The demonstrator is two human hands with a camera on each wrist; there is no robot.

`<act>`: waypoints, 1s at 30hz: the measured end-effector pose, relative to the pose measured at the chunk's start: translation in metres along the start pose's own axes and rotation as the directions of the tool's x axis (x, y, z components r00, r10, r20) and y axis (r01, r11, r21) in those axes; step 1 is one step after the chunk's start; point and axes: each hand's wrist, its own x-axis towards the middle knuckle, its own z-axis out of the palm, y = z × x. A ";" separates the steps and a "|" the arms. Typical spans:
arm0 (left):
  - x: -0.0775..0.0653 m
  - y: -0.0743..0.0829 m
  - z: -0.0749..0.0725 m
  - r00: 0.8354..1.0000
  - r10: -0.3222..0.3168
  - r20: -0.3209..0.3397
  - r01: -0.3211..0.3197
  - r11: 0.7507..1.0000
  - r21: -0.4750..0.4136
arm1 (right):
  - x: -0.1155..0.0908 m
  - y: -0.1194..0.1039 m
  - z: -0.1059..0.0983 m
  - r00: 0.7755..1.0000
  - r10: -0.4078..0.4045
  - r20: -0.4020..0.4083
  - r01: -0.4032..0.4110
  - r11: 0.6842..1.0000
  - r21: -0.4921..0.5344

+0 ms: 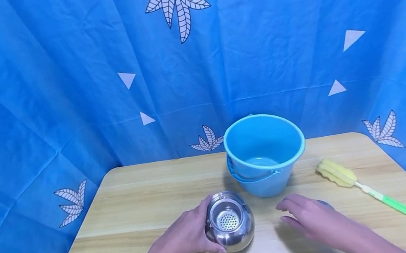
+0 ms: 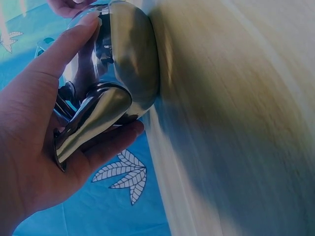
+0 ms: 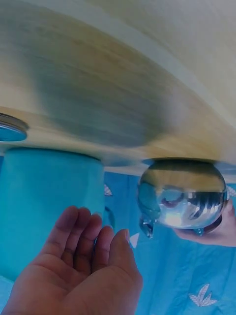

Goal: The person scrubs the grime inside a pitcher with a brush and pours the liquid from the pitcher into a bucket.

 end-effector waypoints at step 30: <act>0.000 0.000 -0.001 1.000 -0.012 0.015 0.012 1.000 -0.011 | 0.043 -0.032 0.010 0.998 -0.016 0.059 0.011 0.996 0.086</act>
